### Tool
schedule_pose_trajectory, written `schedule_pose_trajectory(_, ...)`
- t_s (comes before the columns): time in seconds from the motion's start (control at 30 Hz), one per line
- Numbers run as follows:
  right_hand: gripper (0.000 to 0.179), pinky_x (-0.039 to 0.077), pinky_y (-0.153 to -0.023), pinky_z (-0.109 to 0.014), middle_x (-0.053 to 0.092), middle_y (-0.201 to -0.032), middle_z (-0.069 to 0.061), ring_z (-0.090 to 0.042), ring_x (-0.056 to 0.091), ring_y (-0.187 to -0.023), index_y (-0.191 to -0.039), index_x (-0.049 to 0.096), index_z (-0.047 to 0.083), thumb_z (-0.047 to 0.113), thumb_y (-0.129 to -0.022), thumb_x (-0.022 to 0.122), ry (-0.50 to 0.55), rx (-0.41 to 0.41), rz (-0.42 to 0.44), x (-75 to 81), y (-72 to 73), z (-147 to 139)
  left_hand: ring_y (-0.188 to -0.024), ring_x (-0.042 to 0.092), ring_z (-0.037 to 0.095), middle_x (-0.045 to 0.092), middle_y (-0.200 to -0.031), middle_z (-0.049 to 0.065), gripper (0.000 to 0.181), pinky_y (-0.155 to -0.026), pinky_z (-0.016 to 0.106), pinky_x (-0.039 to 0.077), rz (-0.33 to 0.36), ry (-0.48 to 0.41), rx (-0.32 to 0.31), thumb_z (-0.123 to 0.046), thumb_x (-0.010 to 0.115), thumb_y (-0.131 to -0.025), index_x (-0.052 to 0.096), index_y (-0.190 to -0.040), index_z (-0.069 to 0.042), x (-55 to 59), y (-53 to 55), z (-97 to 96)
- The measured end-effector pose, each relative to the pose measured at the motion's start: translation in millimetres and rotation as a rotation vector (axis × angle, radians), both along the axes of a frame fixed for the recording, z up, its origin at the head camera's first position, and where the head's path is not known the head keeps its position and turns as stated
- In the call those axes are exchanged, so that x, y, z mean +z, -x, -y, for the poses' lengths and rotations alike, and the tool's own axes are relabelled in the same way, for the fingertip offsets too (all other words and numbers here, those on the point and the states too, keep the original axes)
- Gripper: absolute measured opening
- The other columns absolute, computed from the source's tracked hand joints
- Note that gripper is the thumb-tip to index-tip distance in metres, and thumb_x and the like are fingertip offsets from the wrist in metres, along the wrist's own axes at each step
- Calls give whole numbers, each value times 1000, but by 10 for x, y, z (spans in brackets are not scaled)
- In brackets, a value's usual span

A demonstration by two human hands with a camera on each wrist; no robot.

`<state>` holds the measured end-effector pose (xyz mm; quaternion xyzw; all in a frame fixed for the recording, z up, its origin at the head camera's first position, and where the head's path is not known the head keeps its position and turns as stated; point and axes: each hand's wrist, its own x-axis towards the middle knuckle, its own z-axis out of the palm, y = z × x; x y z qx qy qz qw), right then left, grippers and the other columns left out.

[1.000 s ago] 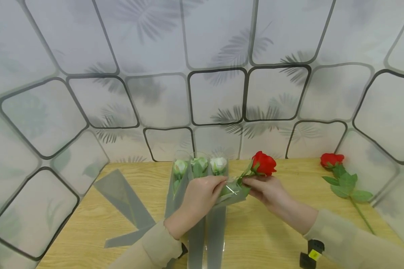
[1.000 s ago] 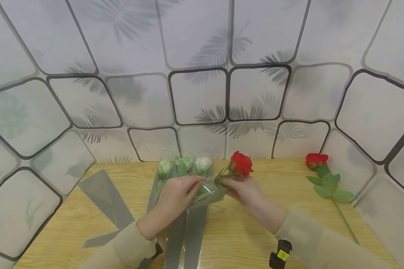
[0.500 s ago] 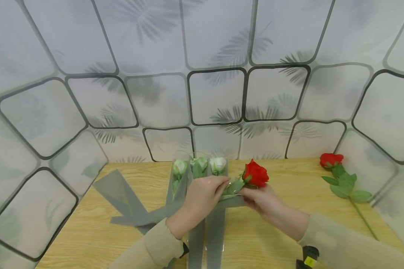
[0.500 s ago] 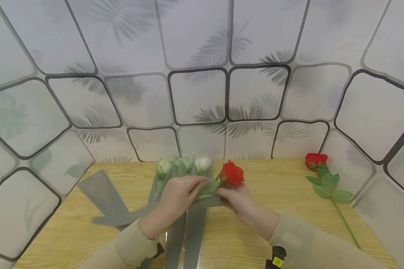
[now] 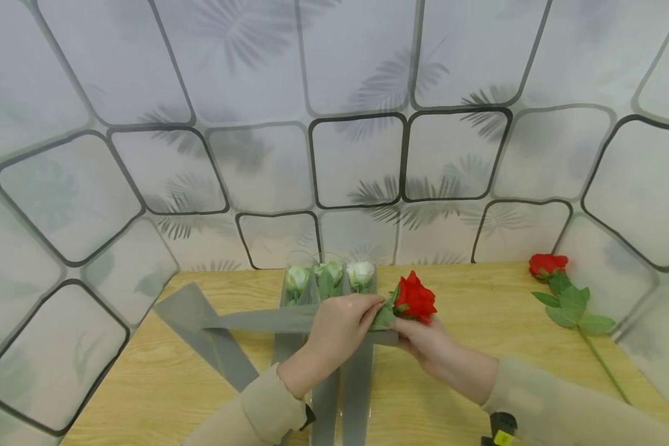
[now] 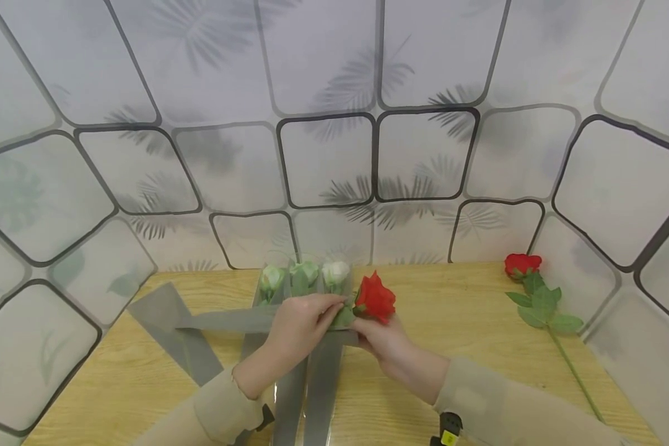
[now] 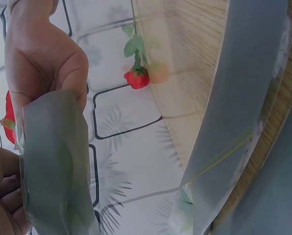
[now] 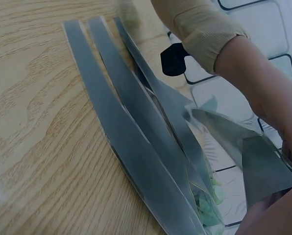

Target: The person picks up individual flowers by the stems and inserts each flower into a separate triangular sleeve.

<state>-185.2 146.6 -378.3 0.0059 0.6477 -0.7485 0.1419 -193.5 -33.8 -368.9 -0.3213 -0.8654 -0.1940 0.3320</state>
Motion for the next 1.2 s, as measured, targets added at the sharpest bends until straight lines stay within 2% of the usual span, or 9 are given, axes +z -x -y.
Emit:
schedule_pose_trajectory(0.17,52,61,-87,-24,73,-110,10,-6,70,-95,-145,52,-8,-3,-95,60,8,-4,5,-12,-5,19,-80,80,13,84,-97,3,9,-69,27,65,8,-5,-1,-15,80,-96,83,-104,-12,2,-13,0)
schedule_pose_trajectory(0.53,35,60,-90,-22,72,-108,13,-5,70,-95,-133,63,2,1,-99,65,65,109,2,29,72,-74,-79,80,13,84,-96,2,10,-69,27,65,25,-14,24,-16,81,-96,84,-105,-13,-20,14,52)
schedule_pose_trajectory(0.6,43,60,-89,-20,71,-116,6,-5,70,-95,-140,56,-4,1,-99,66,34,64,0,37,94,-95,-78,80,14,84,-95,2,10,-68,28,64,35,-22,30,-15,81,-96,84,-104,-12,-13,18,74)
schedule_pose_trajectory(0.7,59,62,-89,-20,65,-137,-16,-4,70,-97,-150,42,-14,1,-99,68,-44,-27,-13,33,112,-124,-76,80,13,84,-94,1,8,-67,28,64,31,-27,42,-15,80,-96,84,-103,-13,7,27,105)
schedule_pose_trajectory(0.83,62,61,-92,-20,57,-151,-29,-5,70,-102,-150,43,-16,5,-99,71,-177,-79,-52,3,113,-200,-76,80,14,84,-94,1,8,-66,30,64,16,-39,55,-16,80,-96,83,-103,-13,34,43,133)
schedule_pose_trajectory(0.93,56,58,-101,-27,66,-142,-26,-10,70,-108,-146,50,-15,9,-99,71,-272,-77,-89,-26,89,-274,-74,79,14,84,-93,2,8,-65,30,64,12,-48,62,-15,80,-95,83,-103,-12,49,49,148)
schedule_pose_trajectory(1.03,56,50,-115,-44,67,-141,-26,-24,68,-121,-148,50,-13,11,-101,69,-325,-70,-111,-41,65,-333,-73,79,13,84,-93,1,8,-64,30,64,11,-44,76,-16,80,-96,84,-103,-13,50,60,157)
schedule_pose_trajectory(1.13,66,39,-125,-56,55,-154,-28,-38,56,-140,-157,39,-10,12,-102,69,-336,-75,-116,-33,53,-374,-72,79,13,84,-93,1,9,-64,30,63,14,-48,82,-16,80,-96,84,-103,-13,48,68,163)
schedule_pose_trajectory(1.2,72,35,-128,-57,46,-161,-30,-44,47,-149,-161,31,-8,10,-102,68,-337,-80,-123,-13,47,-393,-71,79,14,84,-93,1,9,-63,30,63,15,-52,79,-16,80,-96,84,-103,-12,44,76,166)
